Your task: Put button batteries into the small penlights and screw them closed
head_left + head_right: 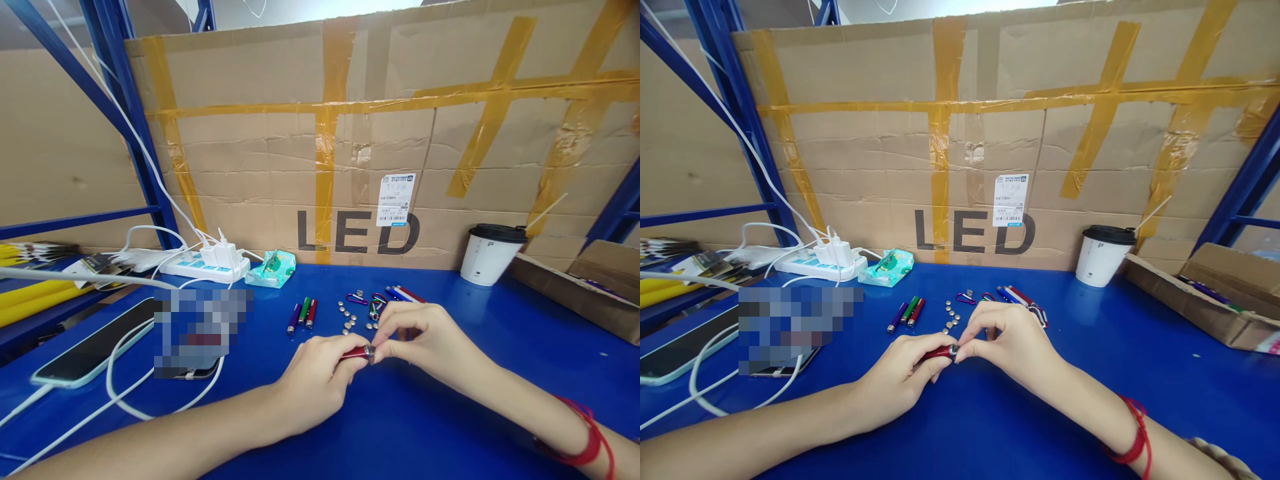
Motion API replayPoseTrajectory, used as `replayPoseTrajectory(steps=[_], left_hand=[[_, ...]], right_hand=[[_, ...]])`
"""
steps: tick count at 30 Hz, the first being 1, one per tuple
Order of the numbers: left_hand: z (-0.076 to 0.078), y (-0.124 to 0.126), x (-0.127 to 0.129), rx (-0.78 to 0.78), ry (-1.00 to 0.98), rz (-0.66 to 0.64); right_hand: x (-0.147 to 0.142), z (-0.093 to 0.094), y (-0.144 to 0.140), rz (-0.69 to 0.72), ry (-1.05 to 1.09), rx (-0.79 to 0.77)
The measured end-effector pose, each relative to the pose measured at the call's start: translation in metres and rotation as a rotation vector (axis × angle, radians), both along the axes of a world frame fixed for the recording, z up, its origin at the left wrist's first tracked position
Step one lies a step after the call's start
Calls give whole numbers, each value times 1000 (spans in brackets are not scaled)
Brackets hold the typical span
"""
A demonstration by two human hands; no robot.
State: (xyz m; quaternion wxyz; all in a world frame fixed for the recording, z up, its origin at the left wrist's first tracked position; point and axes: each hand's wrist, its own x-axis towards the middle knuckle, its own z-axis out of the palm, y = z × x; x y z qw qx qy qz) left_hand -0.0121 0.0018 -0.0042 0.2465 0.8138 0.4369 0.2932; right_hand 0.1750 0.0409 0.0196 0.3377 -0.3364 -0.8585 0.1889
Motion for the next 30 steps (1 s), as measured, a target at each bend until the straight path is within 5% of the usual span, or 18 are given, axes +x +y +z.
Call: replayPoseTrajectory(steps=[11, 30], left_hand=[[1, -2, -2, 34, 118, -39], [-2, -2, -2, 68, 28, -77]], right_hand=[[-3, -10, 1, -48, -21, -253], [-4, -11, 0, -76, 80, -791]])
